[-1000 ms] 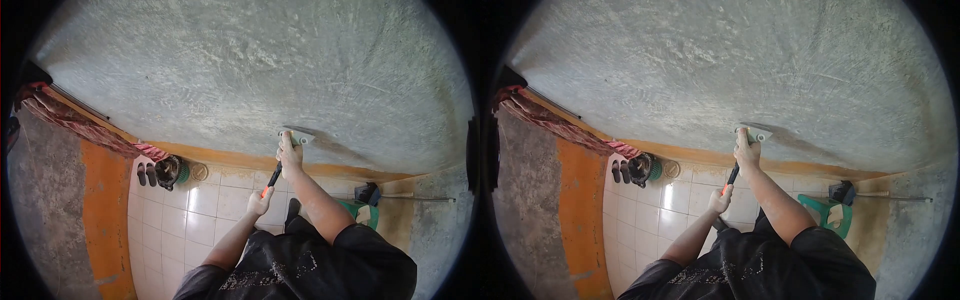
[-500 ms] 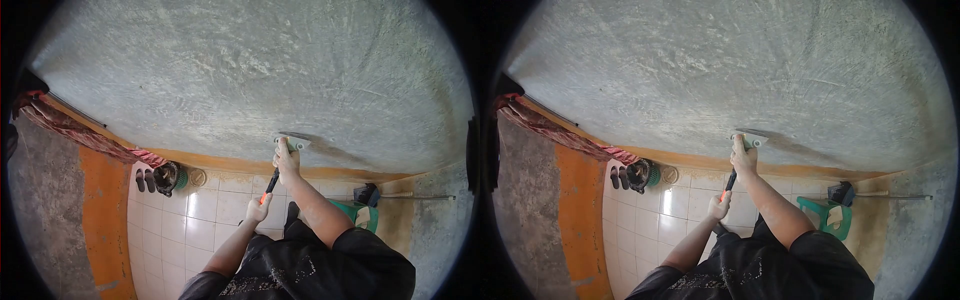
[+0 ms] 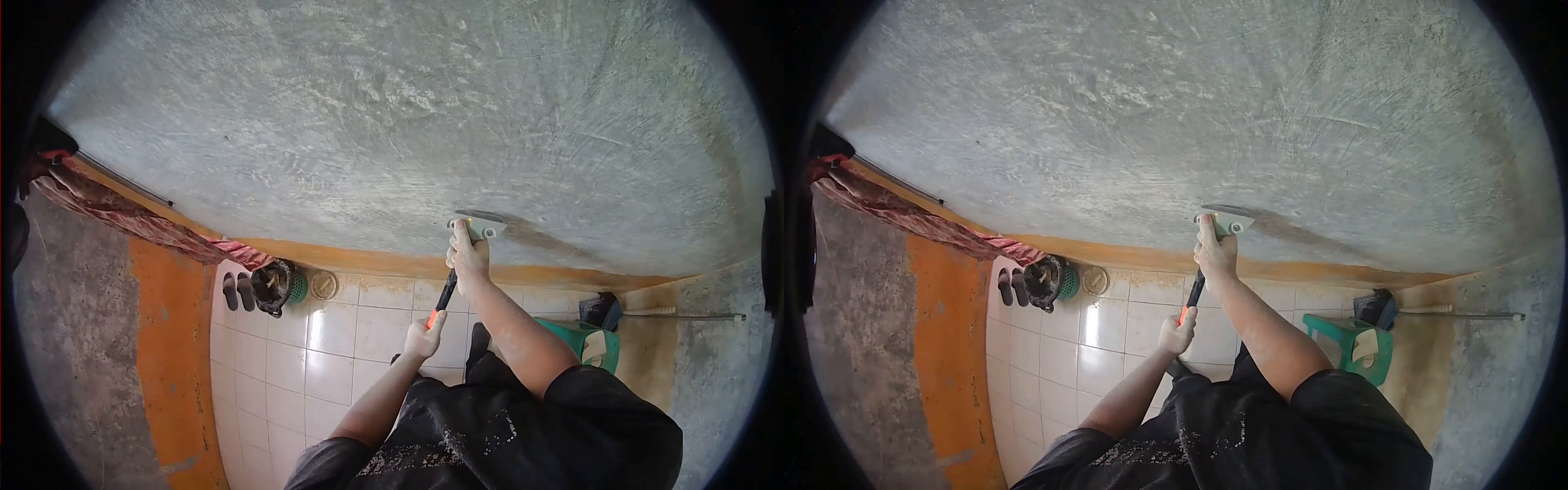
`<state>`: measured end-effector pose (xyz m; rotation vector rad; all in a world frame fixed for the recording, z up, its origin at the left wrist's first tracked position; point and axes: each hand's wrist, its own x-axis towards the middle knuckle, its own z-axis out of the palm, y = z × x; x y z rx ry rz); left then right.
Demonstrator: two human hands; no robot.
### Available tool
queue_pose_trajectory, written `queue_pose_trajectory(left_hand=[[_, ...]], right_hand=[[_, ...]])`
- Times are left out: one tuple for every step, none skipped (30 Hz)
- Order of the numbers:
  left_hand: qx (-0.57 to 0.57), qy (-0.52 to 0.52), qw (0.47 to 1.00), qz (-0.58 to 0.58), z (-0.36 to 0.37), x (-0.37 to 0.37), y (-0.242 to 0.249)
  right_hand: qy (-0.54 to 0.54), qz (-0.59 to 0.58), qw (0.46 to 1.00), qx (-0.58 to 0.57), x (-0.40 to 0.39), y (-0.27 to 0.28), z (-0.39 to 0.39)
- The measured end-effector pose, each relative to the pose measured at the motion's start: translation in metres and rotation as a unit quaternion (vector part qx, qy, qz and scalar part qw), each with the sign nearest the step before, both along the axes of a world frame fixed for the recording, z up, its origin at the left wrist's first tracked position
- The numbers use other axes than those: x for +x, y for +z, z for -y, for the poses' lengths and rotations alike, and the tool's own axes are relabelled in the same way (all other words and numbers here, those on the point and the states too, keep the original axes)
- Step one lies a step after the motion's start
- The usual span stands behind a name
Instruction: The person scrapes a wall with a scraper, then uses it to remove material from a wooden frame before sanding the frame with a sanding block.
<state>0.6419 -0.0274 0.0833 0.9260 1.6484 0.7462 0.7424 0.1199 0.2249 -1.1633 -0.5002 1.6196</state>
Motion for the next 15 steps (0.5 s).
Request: queue_pose_trajectory(left_hand=[[-0.011, -0.005, 1.000, -0.002, -0.003, -0.002, 0.002], [-0.025, -0.010, 1.000, -0.003, -0.003, -0.003, 0.004], [-0.022, -0.012, 1.000, -0.007, -0.004, -0.004, 0.013], [-0.021, -0.016, 0.999, -0.019, -0.003, -0.005, 0.015], [-0.018, -0.019, 0.999, -0.031, -0.004, -0.005, 0.017], [-0.016, -0.023, 0.999, -0.044, -0.002, -0.006, 0.017], [-0.020, -0.010, 0.999, -0.029, 0.000, -0.004, 0.012], [-0.016, -0.010, 0.999, -0.029, -0.002, -0.006, 0.009], [-0.015, -0.010, 0.999, -0.027, -0.006, -0.005, 0.012], [-0.016, -0.010, 1.000, -0.024, -0.007, -0.005, 0.014], [-0.016, -0.018, 0.999, -0.021, -0.008, -0.006, 0.018], [-0.016, -0.018, 0.999, -0.029, -0.006, -0.005, 0.020], [-0.012, -0.017, 0.999, -0.037, -0.005, -0.004, 0.021], [-0.007, -0.017, 0.999, -0.046, -0.002, -0.003, 0.022], [0.006, 0.004, 1.000, -0.025, 0.001, 0.001, 0.019]], right_hand=[[-0.003, -0.002, 1.000, 0.012, -0.001, 0.000, -0.001], [-0.006, -0.004, 1.000, 0.021, -0.003, 0.000, -0.002], [-0.010, -0.007, 0.999, 0.030, -0.004, 0.000, -0.001], [-0.010, -0.009, 1.000, 0.022, -0.003, -0.002, 0.000], [-0.010, -0.013, 1.000, 0.017, -0.001, -0.005, -0.001], [-0.010, -0.017, 1.000, 0.010, 0.000, -0.006, 0.001], [-0.003, -0.022, 1.000, 0.003, 0.000, -0.005, 0.001], [-0.001, -0.019, 1.000, 0.013, -0.002, -0.005, -0.002], [0.000, -0.015, 1.000, 0.021, -0.005, 0.000, -0.005], [0.002, -0.009, 1.000, 0.025, -0.005, 0.000, -0.003], [0.001, -0.012, 1.000, 0.019, -0.003, -0.002, 0.002], [0.001, -0.017, 1.000, 0.019, -0.003, -0.001, 0.002], [0.001, -0.023, 0.999, 0.023, -0.003, 0.000, -0.001], [0.001, -0.018, 1.000, 0.010, -0.003, 0.000, -0.002], [0.000, -0.012, 1.000, -0.002, -0.004, 0.001, -0.001]])
